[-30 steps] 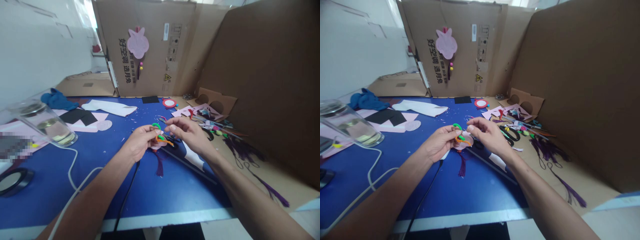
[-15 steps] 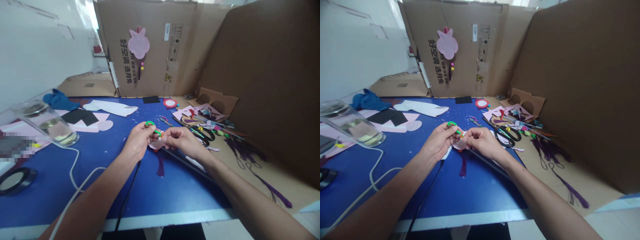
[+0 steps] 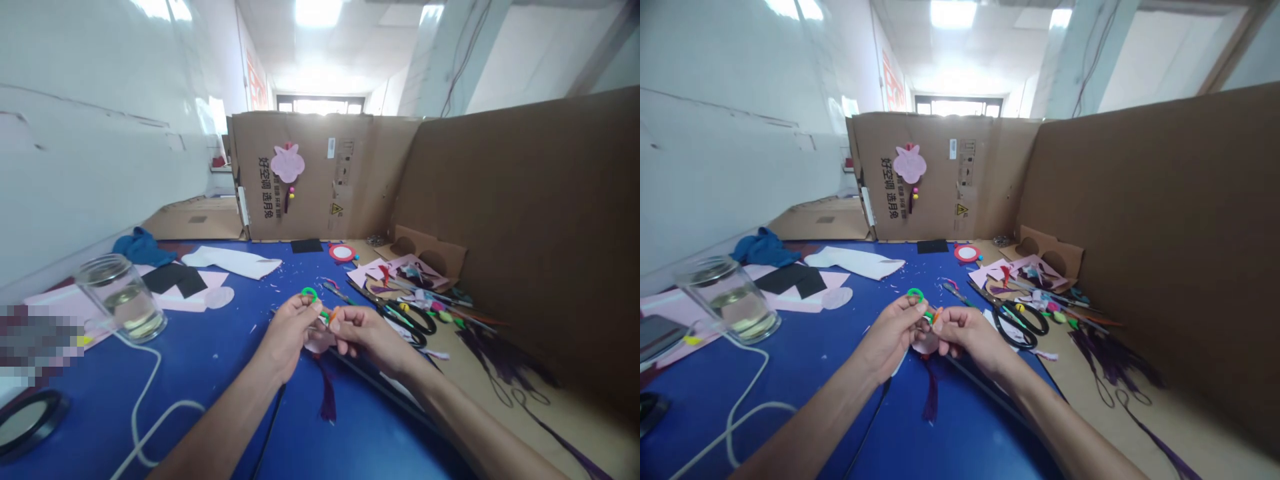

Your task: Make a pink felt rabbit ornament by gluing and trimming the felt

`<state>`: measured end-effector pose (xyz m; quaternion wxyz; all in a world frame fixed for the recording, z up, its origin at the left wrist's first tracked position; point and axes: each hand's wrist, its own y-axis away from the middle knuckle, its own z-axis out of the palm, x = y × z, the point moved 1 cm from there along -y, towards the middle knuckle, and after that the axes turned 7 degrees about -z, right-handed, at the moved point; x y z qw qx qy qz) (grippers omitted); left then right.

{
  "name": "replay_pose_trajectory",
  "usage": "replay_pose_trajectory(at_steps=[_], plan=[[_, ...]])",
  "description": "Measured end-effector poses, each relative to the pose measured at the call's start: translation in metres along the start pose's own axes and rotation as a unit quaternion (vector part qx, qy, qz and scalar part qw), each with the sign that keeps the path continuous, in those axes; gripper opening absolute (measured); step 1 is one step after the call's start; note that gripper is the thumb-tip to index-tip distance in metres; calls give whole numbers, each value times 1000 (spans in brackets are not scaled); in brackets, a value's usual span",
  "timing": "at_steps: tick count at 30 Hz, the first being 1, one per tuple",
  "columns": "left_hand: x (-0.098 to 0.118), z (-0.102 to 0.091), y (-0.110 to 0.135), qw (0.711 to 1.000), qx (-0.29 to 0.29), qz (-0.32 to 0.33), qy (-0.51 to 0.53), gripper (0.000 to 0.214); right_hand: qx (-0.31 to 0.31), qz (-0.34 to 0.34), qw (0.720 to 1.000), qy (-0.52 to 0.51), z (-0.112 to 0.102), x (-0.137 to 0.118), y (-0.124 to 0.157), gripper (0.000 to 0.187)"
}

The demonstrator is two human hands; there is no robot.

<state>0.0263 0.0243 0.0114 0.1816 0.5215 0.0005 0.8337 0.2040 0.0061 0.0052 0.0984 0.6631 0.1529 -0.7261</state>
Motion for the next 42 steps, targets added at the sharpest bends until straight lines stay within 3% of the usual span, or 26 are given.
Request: replay_pose_trajectory(at_steps=[4, 9, 16, 23, 35, 38, 42], plan=[[-3, 0, 1, 997, -52, -24, -41, 50, -11, 8, 1000, 0, 1, 3, 0, 45], [-8, -4, -2, 993, -66, -34, -90, 49, -16, -5, 1000, 4, 1, 0, 0, 48], [-4, -6, -4, 994, -62, -27, -88, 50, -25, -12, 1000, 13, 3, -8, 2, 49], [0, -5, -5, 995, -31, -8, -98, 47, 27, -37, 998, 52, -2, -7, 1, 52], [-3, -3, -4, 992, -26, -12, -126, 41, 77, -137, 974, 164, 0, 2, 0, 27], [-3, -1, -4, 991, -37, -20, -129, 42, 74, -139, 974, 166, 1, 2, 0, 27], [-6, -4, -7, 987, -4, -2, -158, 42, 51, -112, 978, 169, 2, 3, 0, 26]])
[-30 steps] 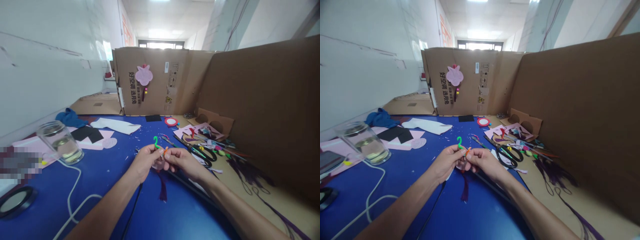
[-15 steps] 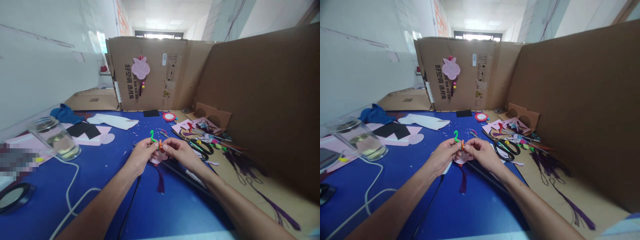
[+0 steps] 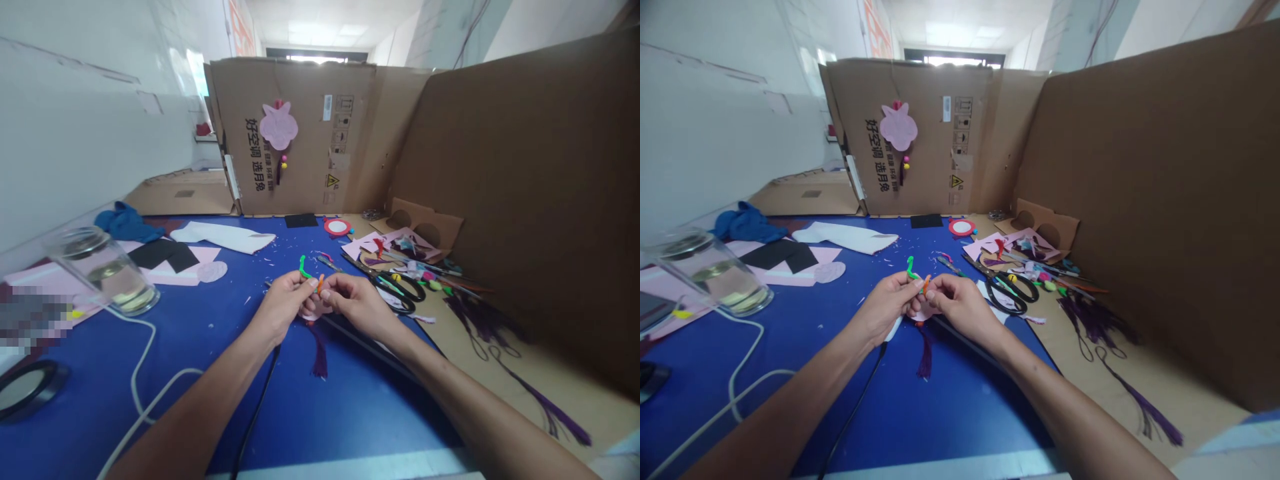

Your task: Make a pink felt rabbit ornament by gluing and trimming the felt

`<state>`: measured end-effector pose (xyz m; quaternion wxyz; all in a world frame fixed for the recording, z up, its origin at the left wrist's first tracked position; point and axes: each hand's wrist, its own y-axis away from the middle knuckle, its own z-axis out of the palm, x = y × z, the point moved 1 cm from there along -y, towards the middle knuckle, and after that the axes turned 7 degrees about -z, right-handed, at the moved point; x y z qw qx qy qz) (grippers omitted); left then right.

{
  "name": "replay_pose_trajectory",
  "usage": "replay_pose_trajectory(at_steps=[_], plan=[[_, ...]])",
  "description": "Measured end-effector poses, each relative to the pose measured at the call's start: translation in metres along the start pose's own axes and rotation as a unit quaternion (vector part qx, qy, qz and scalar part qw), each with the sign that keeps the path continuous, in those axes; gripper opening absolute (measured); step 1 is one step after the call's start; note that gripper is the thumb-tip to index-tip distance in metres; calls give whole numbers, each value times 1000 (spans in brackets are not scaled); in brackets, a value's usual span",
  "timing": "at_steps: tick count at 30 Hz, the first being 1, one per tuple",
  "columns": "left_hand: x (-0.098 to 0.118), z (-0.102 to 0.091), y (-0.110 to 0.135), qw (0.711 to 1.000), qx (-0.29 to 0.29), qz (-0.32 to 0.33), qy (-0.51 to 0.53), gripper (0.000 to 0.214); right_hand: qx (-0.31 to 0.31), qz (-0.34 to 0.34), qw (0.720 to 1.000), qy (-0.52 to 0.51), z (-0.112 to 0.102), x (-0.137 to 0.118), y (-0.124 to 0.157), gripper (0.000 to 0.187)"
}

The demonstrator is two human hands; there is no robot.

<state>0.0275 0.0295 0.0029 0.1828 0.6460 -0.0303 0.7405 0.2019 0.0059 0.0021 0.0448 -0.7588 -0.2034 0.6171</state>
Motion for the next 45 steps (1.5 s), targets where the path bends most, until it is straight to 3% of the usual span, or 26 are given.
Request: replay_pose_trajectory(at_steps=[8, 18, 22, 27, 34, 39, 45], plan=[[1, -6, -5, 994, 92, 62, -16, 33, 0, 14, 1000, 25, 2, -7, 1, 28], [1, -2, -8, 990, 118, 54, 52, 34, 10, 10, 1000, 22, 0, -3, -3, 23], [3, 0, -6, 991, 99, 35, 82, 40, 34, -21, 995, 87, -4, -1, -3, 23], [6, 7, 1, 995, 7, 1, 95, 48, 53, -63, 981, 177, -10, -6, 0, 21], [-3, 2, -2, 1000, 11, 16, -25, 37, 41, -65, 979, 188, -8, -3, 3, 20], [0, 1, 0, 999, 3, 32, -37, 34, 26, -46, 991, 122, -8, 0, -1, 21], [0, 8, 5, 996, -18, 40, -80, 25, 51, -48, 993, 94, -7, 1, -2, 26]])
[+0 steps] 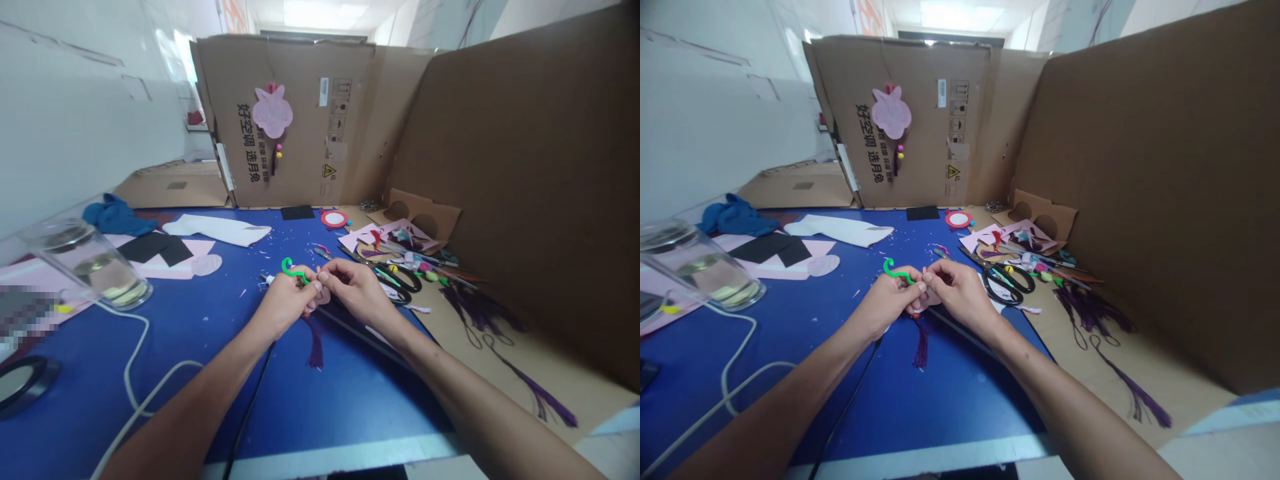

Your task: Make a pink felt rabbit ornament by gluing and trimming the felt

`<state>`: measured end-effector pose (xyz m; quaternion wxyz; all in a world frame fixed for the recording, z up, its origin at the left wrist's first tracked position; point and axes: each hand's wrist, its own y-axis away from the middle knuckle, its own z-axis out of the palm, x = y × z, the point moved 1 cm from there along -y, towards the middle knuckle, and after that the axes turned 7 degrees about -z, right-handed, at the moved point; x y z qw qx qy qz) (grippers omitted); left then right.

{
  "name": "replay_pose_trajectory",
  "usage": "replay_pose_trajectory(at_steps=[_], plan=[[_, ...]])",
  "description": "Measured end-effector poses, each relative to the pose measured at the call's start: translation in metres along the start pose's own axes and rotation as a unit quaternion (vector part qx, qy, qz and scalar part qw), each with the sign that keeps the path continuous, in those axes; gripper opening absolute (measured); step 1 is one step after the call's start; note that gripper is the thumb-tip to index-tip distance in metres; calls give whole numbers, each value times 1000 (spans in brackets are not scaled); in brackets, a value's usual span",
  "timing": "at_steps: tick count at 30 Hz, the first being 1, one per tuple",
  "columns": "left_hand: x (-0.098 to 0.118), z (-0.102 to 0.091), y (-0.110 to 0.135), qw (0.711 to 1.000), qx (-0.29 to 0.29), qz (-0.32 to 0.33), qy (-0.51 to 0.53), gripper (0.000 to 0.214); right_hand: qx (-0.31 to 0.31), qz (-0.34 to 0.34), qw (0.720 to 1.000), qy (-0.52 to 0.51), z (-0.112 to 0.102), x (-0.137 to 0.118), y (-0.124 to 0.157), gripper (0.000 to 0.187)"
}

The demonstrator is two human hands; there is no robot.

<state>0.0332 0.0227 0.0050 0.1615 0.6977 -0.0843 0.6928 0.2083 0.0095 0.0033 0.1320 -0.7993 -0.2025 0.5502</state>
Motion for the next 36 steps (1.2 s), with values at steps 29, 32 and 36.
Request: replay_pose_trajectory(at_steps=[29, 32, 36], plan=[[14, 37, 31, 997, -58, 16, -38, 23, 212, 46, 922, 322, -108, 46, -17, 17], [15, 21, 21, 1000, -10, -14, 24, 28, 220, -8, 919, 327, -108, 36, -15, 16], [12, 10, 13, 997, 30, -26, 72, 30, 121, -37, 967, 221, -63, 8, -11, 25]])
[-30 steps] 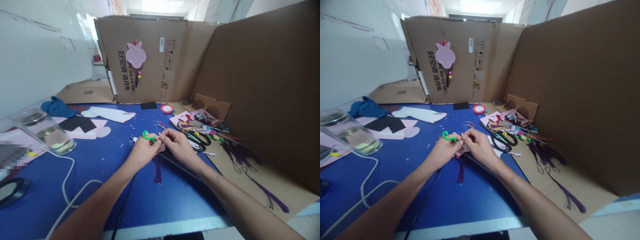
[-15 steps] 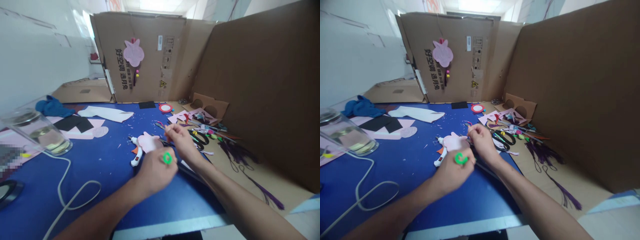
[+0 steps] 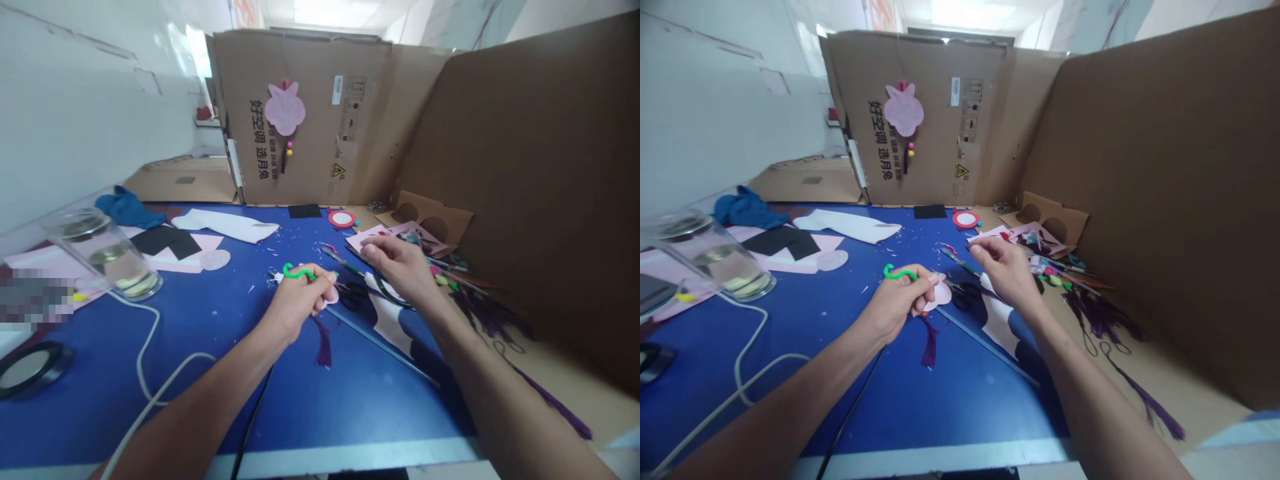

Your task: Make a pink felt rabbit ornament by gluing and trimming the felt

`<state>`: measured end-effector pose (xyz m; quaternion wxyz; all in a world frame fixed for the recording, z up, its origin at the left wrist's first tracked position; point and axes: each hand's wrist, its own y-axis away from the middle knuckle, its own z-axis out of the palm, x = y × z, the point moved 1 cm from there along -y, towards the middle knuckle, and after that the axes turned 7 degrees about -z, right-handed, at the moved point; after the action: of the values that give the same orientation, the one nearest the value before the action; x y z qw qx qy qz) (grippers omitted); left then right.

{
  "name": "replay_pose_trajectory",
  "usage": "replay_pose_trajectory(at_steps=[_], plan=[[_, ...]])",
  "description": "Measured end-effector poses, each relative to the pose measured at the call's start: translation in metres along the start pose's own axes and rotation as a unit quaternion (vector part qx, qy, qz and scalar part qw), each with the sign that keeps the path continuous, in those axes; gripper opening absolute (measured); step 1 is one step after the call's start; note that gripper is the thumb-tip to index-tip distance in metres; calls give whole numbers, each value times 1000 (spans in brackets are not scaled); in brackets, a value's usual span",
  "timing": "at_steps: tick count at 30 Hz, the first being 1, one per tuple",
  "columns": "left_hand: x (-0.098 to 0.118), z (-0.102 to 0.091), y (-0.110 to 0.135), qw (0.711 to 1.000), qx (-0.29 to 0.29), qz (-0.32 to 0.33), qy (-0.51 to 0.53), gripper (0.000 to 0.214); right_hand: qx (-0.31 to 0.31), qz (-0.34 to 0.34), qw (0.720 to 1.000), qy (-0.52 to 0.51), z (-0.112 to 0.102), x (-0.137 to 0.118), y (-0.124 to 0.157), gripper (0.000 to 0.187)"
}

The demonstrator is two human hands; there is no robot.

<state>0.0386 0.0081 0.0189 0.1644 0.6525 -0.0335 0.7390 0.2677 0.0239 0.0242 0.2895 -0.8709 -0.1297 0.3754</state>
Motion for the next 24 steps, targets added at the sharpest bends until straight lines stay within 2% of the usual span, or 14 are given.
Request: replay_pose_trajectory(at_steps=[1, 3, 5, 8, 12, 15, 21, 24], plan=[[-1, -1, -1, 1000, 2, -3, 10, 30, -57, -4, 995, -82, 9, -12, 4, 27], [-2, -3, -3, 1000, -4, -7, 20, 31, -102, -33, 979, -171, 22, -33, 13, 24], [-3, -4, -4, 1000, -17, -10, 19, 32, -113, -56, 971, -203, 30, -44, 20, 17], [-4, -5, -3, 999, -41, -16, 3, 32, -119, -43, 964, -233, 33, -48, 24, 13], [-5, -6, -4, 998, -55, -24, -23, 33, -108, -51, 972, -203, 30, -49, 24, 7], [-4, -8, -7, 998, -53, -10, -42, 35, -93, -60, 980, -164, 30, -51, 23, 12], [-1, -15, -12, 997, 34, 69, -5, 30, -78, 15, 984, -156, 34, -50, 26, 13], [0, -17, -12, 996, 37, 77, 18, 32, -87, 30, 983, -159, 36, -51, 27, 15]])
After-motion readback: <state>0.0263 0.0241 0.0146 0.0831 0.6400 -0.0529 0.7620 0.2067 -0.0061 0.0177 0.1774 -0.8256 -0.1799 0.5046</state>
